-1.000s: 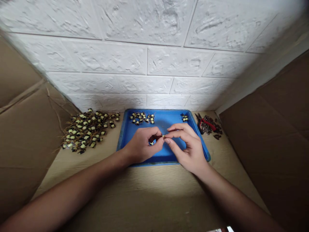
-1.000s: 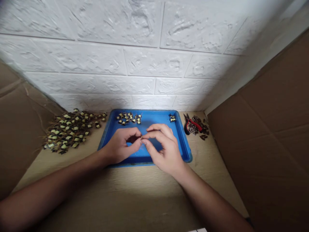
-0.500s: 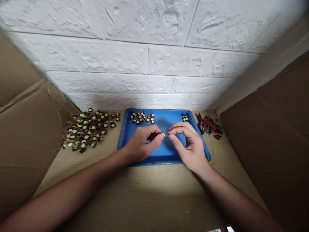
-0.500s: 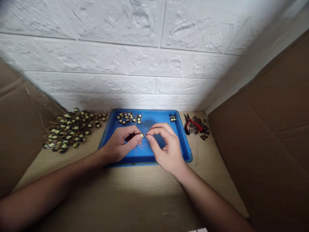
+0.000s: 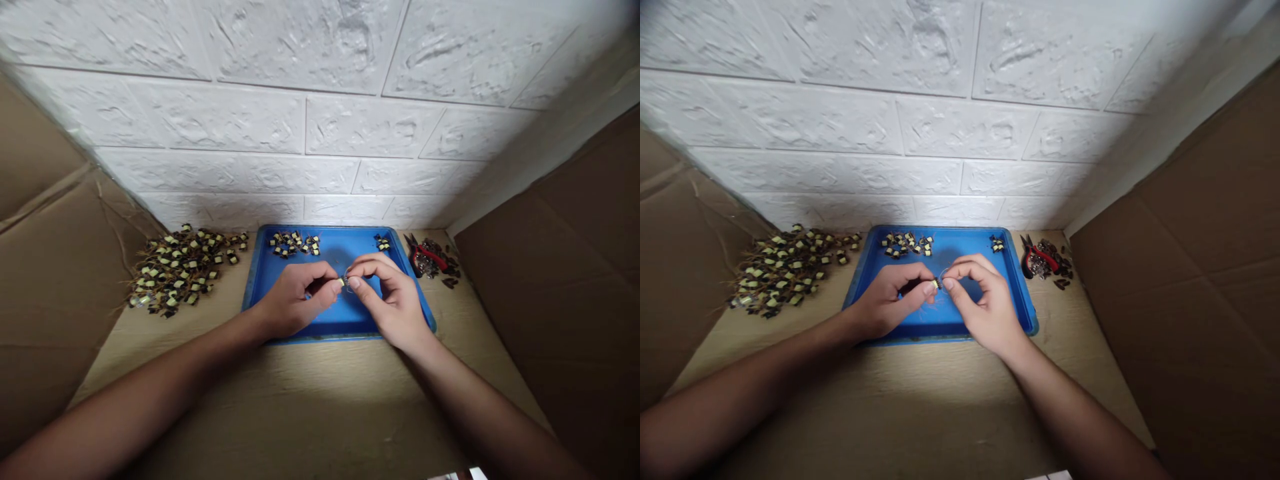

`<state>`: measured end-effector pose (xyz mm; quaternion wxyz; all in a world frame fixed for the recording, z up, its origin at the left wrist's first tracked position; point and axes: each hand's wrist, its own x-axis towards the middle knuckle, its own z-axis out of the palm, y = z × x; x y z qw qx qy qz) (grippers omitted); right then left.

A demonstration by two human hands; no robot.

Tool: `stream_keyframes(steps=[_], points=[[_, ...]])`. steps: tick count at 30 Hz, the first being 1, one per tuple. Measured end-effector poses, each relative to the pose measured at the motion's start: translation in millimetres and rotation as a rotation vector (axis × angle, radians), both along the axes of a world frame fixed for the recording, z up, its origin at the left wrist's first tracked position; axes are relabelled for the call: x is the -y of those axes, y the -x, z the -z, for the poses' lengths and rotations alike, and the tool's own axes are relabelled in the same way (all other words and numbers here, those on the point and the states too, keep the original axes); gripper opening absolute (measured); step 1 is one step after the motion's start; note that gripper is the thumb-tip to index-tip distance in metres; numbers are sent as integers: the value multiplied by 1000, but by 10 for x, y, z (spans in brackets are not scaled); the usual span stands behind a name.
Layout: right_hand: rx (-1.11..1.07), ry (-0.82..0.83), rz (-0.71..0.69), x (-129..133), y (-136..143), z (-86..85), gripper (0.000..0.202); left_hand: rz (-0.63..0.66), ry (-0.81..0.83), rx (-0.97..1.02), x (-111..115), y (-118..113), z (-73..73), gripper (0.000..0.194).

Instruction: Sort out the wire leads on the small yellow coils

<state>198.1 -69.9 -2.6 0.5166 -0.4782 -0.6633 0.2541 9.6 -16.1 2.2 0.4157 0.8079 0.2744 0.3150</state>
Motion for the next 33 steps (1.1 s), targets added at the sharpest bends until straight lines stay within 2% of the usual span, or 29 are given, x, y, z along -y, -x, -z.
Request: stream_keyframes(steps=[10, 15, 20, 33], points=[[71, 31, -54, -12, -38, -18, 7, 57, -46, -24, -8, 14, 18, 23], [202, -95, 34, 23, -30, -12, 5, 75, -98, -41, -28, 4, 33, 21], [299, -198, 81, 52, -29, -8, 8, 74, -80, -49, -10, 6, 26, 22], [372, -291, 62, 64, -40, -17, 13, 89, -24, -81, -18, 10, 34, 25]])
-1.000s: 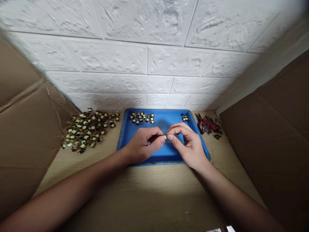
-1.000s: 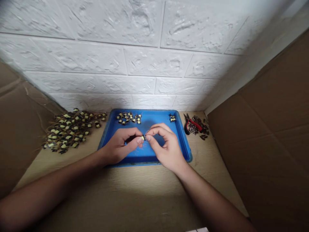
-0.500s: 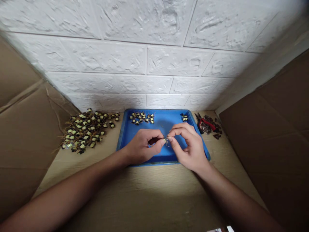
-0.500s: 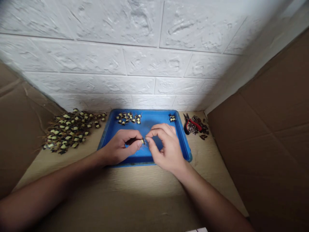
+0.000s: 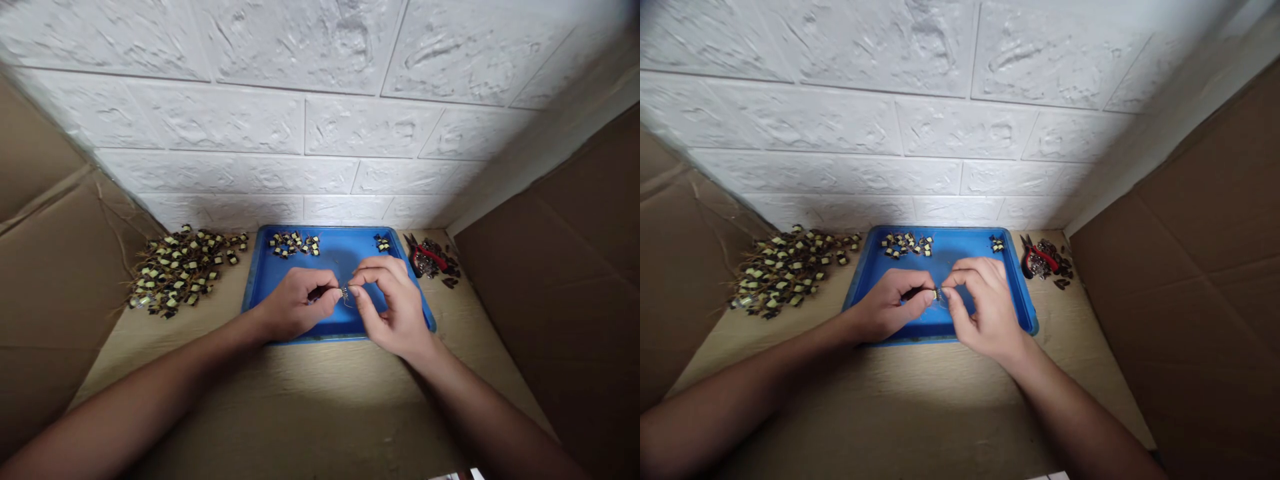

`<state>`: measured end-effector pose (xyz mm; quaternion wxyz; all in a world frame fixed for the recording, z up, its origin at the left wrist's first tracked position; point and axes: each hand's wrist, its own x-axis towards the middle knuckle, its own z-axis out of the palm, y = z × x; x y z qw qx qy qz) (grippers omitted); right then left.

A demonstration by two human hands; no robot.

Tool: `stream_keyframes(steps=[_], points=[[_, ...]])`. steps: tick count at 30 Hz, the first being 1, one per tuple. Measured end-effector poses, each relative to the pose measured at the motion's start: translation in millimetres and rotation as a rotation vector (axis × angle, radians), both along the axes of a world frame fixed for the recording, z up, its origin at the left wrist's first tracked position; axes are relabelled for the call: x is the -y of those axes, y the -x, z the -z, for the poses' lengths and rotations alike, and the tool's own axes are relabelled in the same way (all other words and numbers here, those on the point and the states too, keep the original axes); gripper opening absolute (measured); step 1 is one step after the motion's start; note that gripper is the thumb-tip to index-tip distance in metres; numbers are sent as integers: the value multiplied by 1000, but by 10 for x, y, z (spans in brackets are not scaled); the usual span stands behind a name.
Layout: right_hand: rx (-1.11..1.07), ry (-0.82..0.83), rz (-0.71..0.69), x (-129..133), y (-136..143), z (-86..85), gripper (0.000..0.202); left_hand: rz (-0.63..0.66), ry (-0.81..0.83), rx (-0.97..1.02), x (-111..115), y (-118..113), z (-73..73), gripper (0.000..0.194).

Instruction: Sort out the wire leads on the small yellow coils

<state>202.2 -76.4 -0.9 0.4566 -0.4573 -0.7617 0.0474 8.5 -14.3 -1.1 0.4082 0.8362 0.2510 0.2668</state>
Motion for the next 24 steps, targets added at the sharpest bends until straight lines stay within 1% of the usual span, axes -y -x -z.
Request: stream_keyframes(steps=[9, 11, 13, 15, 17, 19, 21, 22, 24], points=[[40, -16, -89, -10, -49, 30, 17, 36, 63, -22, -5, -12, -7, 24], [2, 3, -91, -11, -40, 22, 17, 42, 62, -25, 0, -14, 2, 22], [-90, 49, -72, -18, -24, 8, 15, 48, 62, -29, 4, -14, 6, 22], [-228, 131, -45, -34, -12, -3, 11, 51, 92, -31, 3, -11, 0, 23], [-365, 273, -62, -56, -14, -1, 6, 40, 144, -26, -6, -6, -9, 26], [-487, 468, -128, -77, -28, 15, 5, 32, 188, -14, -17, 1, -11, 28], [-590, 648, -215, -90, -44, 35, 11, 37, 207, 0, -24, 6, -7, 28], [-638, 710, -253, -94, -51, 44, 15, 43, 212, 7, -24, 8, -4, 27], [-709, 768, -312, -98, -57, 53, 17, 56, 223, 16, -18, 10, -4, 25]])
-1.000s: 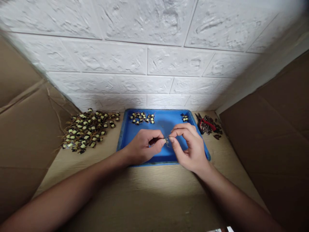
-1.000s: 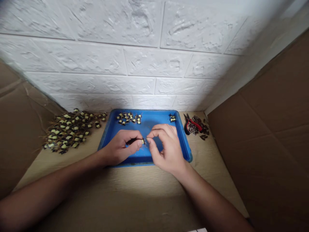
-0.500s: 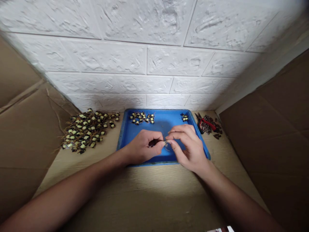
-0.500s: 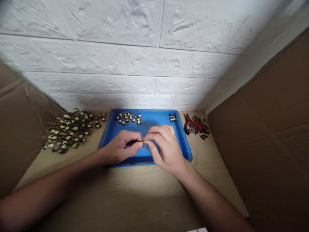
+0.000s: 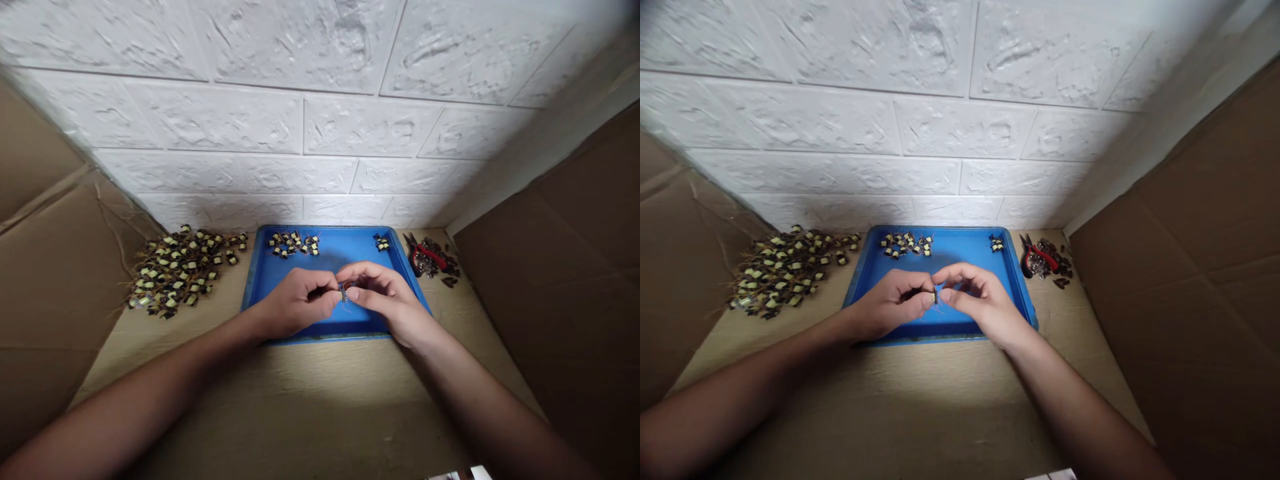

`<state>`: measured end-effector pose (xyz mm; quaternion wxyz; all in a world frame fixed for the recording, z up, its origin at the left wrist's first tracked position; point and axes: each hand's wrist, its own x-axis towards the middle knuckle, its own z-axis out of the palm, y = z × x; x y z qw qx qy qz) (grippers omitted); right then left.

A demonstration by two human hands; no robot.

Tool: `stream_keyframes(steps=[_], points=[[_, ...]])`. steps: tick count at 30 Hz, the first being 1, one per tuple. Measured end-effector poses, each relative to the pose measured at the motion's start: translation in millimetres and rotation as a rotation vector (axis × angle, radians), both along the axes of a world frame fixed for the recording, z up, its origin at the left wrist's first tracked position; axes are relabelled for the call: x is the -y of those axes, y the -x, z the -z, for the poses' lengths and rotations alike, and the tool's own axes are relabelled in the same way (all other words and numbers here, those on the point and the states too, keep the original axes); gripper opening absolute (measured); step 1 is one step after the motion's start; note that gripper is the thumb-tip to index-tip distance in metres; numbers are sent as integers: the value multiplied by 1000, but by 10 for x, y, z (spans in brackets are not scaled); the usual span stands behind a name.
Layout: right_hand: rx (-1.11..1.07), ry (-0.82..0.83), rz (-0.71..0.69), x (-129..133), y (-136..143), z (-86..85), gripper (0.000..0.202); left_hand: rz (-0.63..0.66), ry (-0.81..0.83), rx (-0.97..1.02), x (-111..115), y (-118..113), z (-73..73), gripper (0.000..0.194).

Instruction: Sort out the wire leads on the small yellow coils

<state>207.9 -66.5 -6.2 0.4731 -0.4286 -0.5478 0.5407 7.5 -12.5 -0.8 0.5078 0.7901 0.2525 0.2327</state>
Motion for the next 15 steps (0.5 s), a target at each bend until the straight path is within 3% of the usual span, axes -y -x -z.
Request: stream_keyframes(steps=[4, 15], points=[[-64, 11, -27, -3, 0, 0, 10, -1, 28, 0, 16, -3, -23, 23], [-134, 107, -67, -24, -10, 32, 14, 26, 64, -6, -1, 10, -27, 26]])
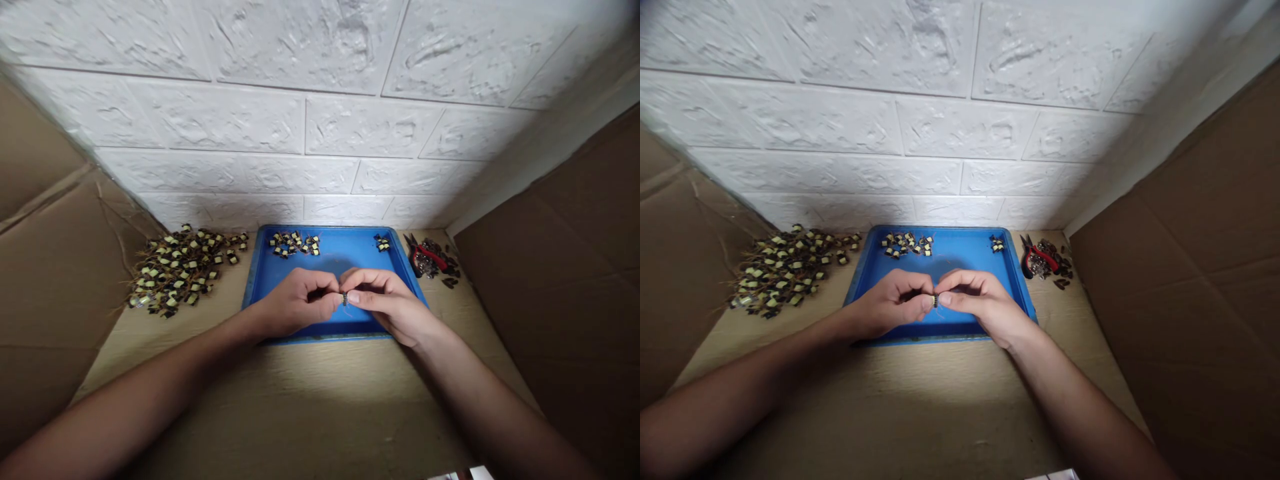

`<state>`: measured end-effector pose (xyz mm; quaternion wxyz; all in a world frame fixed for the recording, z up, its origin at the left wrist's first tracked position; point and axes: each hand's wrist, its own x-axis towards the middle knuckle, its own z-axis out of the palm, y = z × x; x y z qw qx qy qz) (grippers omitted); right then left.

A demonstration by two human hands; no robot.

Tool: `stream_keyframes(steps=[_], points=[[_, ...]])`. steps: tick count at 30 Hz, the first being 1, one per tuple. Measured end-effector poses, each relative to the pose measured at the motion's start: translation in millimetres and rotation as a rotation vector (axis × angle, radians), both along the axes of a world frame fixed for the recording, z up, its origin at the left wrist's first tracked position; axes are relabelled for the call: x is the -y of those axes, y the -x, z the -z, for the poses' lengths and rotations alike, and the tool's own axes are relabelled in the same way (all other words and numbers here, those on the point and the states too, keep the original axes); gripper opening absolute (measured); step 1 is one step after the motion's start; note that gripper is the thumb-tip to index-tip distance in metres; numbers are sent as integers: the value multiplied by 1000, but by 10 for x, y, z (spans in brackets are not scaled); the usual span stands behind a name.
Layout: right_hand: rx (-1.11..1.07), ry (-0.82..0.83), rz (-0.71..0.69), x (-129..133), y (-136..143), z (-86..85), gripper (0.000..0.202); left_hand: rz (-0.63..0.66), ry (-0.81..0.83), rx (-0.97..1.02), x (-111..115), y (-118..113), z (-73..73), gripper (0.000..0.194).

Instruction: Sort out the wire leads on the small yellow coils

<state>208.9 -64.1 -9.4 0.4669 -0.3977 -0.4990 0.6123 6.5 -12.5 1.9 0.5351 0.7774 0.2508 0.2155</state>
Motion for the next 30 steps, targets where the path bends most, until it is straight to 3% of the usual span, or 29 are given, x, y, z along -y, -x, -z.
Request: stream_keyframes(steps=[13, 17, 21, 30], points=[[68, -70, 15, 10, -11, 5, 12, 1, 10, -18, -3, -3, -17, 25], [206, -251, 45, 37, -2, -75, 12, -9, -16, -16, -11, -8, -5, 24], [399, -454, 176, 62, 43, -133, 5, -44, -22, -23, -13, -22, 12, 23], [668, -721, 333, 107, 89, -120, 6, -134, -56, -28, -17, -32, 12, 25]])
